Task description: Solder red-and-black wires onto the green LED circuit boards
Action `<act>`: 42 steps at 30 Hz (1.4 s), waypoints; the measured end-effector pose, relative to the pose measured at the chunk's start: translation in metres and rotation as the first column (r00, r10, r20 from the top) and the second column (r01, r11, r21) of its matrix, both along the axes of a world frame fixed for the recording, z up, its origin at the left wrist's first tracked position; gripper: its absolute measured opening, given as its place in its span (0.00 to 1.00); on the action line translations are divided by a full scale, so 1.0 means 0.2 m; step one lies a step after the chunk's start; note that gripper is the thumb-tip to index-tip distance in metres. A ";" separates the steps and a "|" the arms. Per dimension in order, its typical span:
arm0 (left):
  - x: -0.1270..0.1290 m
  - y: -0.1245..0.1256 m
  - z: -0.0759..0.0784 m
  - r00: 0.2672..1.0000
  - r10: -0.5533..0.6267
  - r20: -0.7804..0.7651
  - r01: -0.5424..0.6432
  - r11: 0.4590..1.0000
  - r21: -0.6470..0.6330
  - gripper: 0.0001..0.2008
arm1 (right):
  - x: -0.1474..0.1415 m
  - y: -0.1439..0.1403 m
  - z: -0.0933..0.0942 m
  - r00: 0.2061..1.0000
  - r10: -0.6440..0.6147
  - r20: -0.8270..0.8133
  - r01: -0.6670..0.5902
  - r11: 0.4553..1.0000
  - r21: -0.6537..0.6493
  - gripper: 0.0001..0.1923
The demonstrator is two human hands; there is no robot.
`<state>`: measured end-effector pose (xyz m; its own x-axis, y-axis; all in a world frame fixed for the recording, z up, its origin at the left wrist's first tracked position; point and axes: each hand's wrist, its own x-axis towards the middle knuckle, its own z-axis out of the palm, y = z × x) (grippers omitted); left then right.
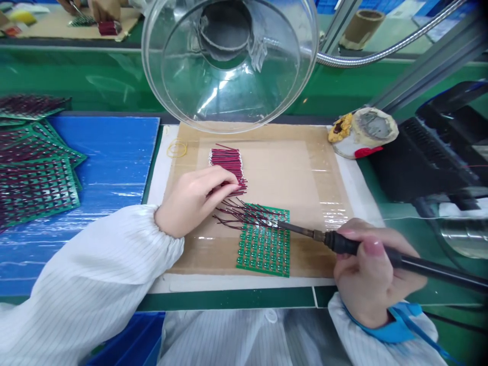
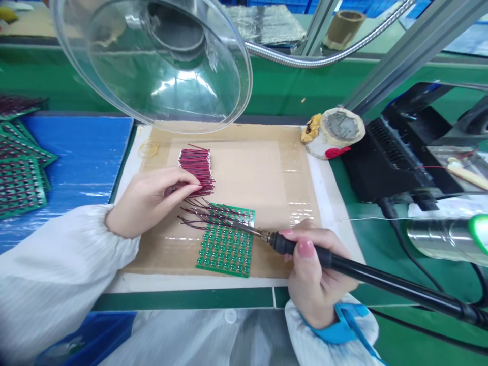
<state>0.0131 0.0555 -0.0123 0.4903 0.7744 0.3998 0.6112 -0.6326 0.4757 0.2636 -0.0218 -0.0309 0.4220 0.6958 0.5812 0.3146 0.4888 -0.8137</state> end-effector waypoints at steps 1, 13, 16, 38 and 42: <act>0.00 -0.02 0.00 1.000 -0.009 0.001 0.009 1.000 0.011 0.05 | 0.00 0.00 0.00 1.000 0.014 -0.006 -0.014 1.000 -0.022 0.07; 0.05 -0.23 -0.01 0.975 -0.216 0.045 0.219 0.972 -0.080 0.06 | 0.03 -0.05 0.00 0.985 0.163 0.065 -0.154 0.981 -0.116 0.07; 0.07 -0.24 -0.02 0.977 -0.202 0.074 0.211 0.967 -0.140 0.05 | 0.03 -0.07 0.00 0.963 0.246 0.109 -0.224 0.957 -0.183 0.07; 0.10 -0.25 -0.03 0.994 -0.104 0.032 0.109 0.973 -0.205 0.05 | 0.03 -0.08 0.01 0.947 0.271 0.171 -0.218 0.936 -0.277 0.06; 0.09 -0.25 -0.03 0.995 -0.097 0.030 0.102 0.972 -0.210 0.05 | 0.03 -0.07 0.01 0.933 0.314 0.175 -0.255 0.922 -0.292 0.05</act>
